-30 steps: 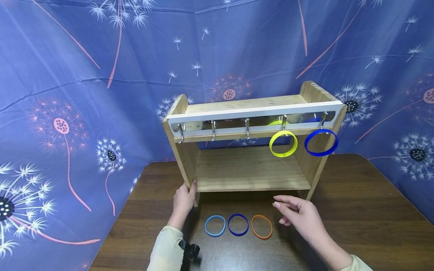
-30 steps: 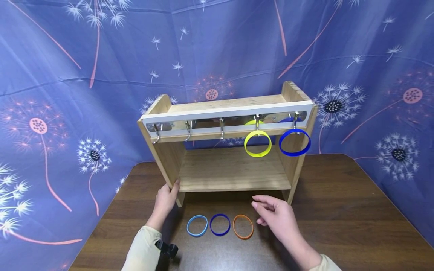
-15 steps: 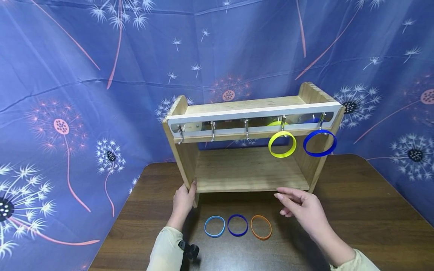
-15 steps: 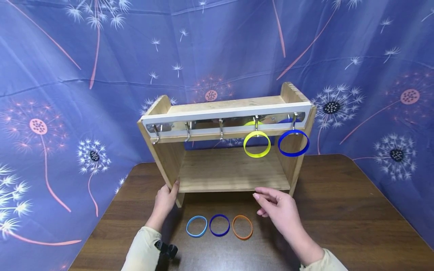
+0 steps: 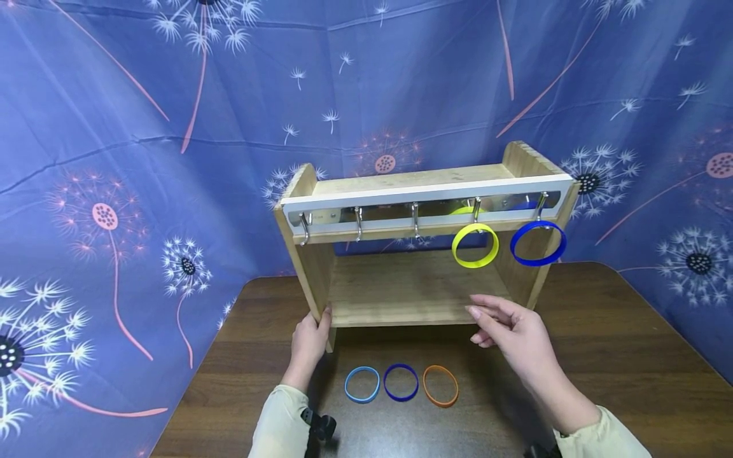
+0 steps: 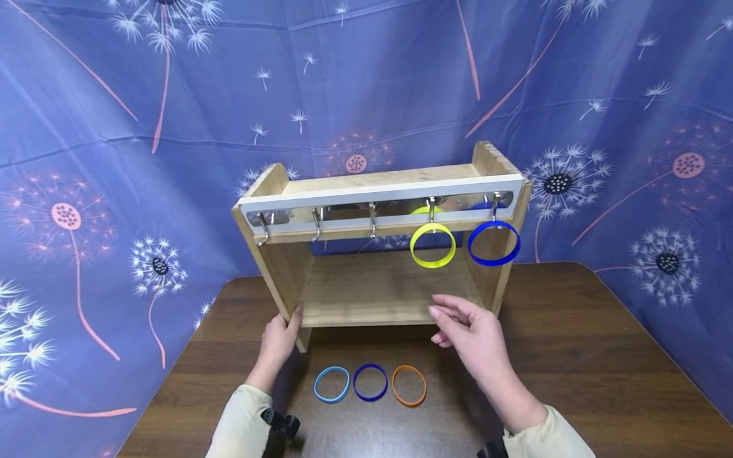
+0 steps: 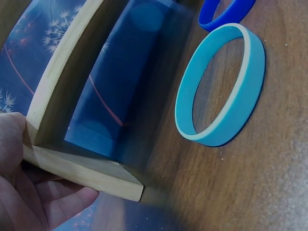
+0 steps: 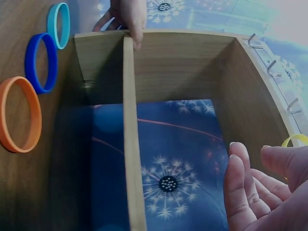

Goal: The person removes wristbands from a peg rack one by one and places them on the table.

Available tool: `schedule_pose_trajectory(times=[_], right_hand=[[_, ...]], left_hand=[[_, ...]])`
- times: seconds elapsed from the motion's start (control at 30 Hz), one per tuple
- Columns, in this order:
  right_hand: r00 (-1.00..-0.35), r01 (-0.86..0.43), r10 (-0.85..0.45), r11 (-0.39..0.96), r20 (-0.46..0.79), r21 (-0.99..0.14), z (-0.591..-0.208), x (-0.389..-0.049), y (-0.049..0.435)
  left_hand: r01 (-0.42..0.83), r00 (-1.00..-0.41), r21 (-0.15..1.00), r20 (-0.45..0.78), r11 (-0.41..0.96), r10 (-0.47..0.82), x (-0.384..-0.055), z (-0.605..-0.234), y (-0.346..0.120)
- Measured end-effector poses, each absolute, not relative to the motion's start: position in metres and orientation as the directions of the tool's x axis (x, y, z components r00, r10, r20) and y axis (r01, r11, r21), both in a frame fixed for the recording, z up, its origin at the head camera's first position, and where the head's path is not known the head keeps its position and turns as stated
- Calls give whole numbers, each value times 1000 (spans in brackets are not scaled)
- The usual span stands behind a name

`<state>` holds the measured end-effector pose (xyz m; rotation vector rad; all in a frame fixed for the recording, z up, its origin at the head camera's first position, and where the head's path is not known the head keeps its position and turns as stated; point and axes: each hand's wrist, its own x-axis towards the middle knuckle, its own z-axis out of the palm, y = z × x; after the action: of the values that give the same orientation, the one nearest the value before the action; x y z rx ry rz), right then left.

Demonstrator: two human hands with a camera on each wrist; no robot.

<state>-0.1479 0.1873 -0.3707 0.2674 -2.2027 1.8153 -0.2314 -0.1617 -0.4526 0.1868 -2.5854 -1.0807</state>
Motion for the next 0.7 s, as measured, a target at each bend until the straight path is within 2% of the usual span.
schedule_pose_trajectory(times=[0.7], right_hand=[[-931, -347, 63, 164, 361, -923, -345, -158, 186]], left_hand=[[7, -935, 702, 257, 713, -244, -232, -455, -162]])
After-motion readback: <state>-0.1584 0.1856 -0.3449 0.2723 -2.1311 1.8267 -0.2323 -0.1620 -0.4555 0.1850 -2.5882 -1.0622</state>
